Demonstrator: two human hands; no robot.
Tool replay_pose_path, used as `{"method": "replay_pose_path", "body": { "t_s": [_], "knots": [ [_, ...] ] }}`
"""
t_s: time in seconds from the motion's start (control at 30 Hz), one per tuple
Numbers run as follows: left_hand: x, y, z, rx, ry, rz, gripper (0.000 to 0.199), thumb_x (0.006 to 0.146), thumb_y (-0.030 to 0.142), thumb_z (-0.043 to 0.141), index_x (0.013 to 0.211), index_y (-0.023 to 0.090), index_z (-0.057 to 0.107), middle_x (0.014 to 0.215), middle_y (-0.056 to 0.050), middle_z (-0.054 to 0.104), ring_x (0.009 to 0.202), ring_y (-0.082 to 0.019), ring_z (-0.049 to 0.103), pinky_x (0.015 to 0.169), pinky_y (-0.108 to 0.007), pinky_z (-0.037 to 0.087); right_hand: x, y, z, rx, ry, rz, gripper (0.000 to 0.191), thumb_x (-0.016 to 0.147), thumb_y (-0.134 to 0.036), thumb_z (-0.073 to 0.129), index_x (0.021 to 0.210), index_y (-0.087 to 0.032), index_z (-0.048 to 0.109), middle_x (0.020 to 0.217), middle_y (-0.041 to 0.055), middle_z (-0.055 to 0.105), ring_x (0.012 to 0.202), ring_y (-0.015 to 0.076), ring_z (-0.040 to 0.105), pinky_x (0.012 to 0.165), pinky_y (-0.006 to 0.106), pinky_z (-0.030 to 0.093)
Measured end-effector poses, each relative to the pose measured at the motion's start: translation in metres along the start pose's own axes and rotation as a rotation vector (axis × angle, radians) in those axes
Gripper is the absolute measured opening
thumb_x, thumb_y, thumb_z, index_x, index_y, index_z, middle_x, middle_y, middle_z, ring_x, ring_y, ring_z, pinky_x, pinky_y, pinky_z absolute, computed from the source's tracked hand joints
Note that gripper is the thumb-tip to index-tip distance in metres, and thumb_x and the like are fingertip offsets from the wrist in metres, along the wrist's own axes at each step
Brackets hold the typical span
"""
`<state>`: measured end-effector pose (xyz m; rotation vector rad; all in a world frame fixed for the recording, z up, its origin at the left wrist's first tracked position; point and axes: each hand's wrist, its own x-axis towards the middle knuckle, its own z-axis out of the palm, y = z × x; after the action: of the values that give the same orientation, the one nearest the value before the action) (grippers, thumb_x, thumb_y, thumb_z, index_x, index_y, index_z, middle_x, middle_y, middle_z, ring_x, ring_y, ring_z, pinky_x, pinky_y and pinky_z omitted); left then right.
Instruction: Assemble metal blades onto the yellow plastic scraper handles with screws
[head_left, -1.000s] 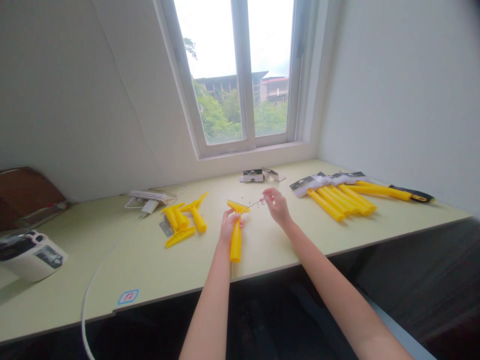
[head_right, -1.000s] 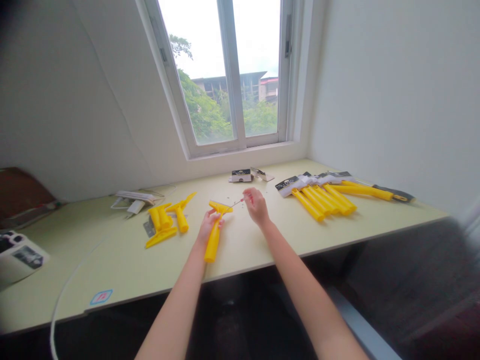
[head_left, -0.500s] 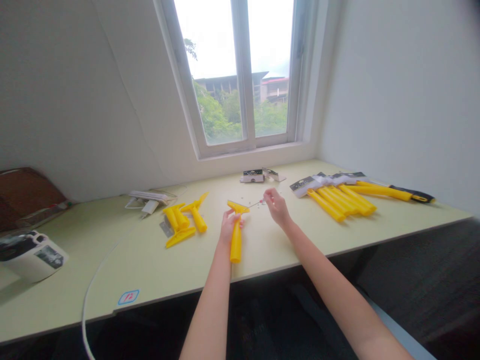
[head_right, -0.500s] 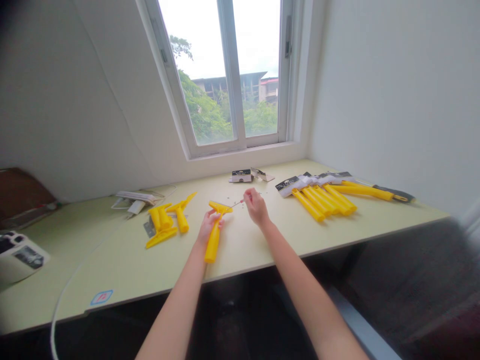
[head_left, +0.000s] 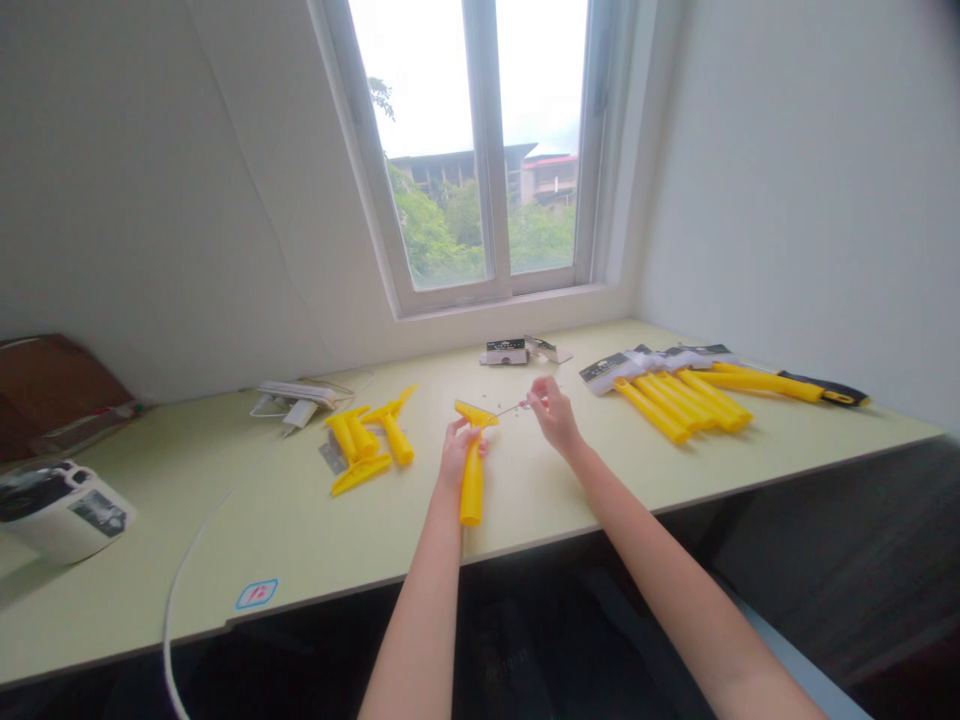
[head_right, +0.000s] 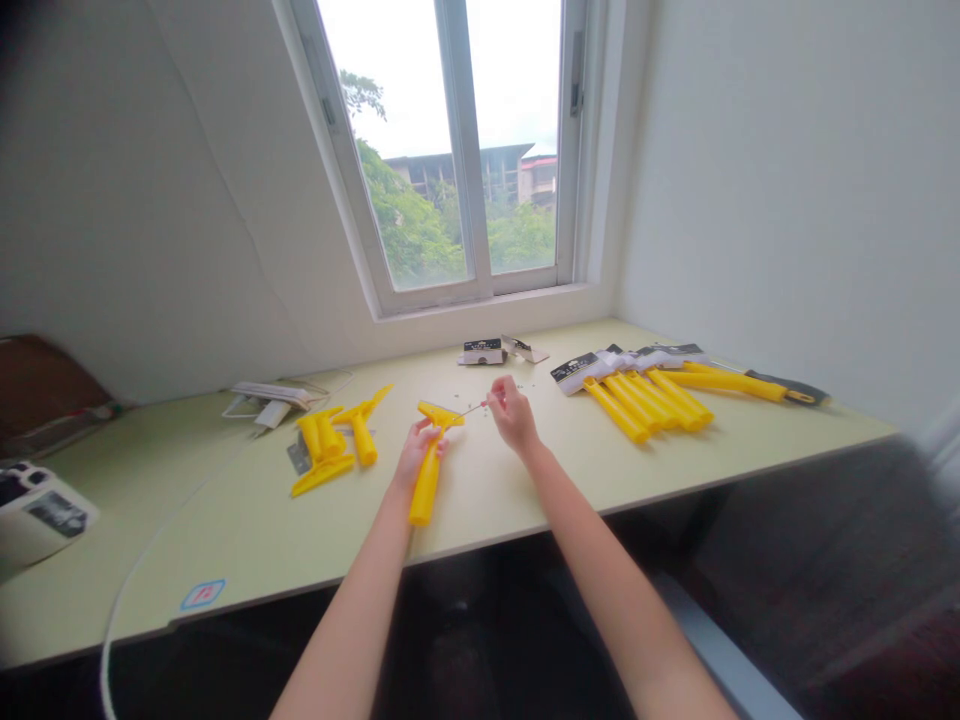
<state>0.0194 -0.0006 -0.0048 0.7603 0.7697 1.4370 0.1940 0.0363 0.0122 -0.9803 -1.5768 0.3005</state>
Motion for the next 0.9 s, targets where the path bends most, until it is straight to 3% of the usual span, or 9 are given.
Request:
{"method": "replay_pose_path", "body": {
  "t_s": [0.17,0.47,0.9],
  "knots": [
    [0.0013,-0.0006,-0.0004,-0.002,0.005,-0.009,0.044,0.057,0.014,0.063,0.091,0.019,0.036,0.069,-0.001,0.056,0.045,-0.007,0.048,0.045,-0.018,0.031,-0.0002,-0.0016,0.0006,-0.043,0.058,0.008,0.018,0.08,-0.038,0.044,0.076,-0.021,0.047,0.065,0.0011,0.056,0.06,0.0152,0.056,0.053,0.024,0.042],
    [0.0015,-0.0005,-0.0008,-0.017,0.013,-0.015,0.043,0.057,0.014,0.064,0.091,0.019,0.037,0.068,-0.001,0.057,0.046,-0.007,0.048,0.045,-0.018,0.032,0.0003,-0.0001,0.0013,-0.033,0.008,-0.024,0.013,0.079,-0.031,0.043,0.08,-0.02,0.049,0.068,0.0013,0.059,0.064,0.0153,0.058,0.055,0.025,0.044],
    [0.0009,-0.0004,-0.0015,-0.021,0.006,-0.009,0.044,0.057,0.015,0.066,0.092,0.018,0.039,0.07,0.0,0.055,0.047,-0.007,0.048,0.046,-0.019,0.032,-0.0008,-0.0069,-0.0007,0.021,0.053,0.037,0.026,0.077,-0.046,0.05,0.073,-0.02,0.049,0.061,0.0033,0.062,0.056,0.016,0.06,0.051,0.025,0.046]
  ]
}}
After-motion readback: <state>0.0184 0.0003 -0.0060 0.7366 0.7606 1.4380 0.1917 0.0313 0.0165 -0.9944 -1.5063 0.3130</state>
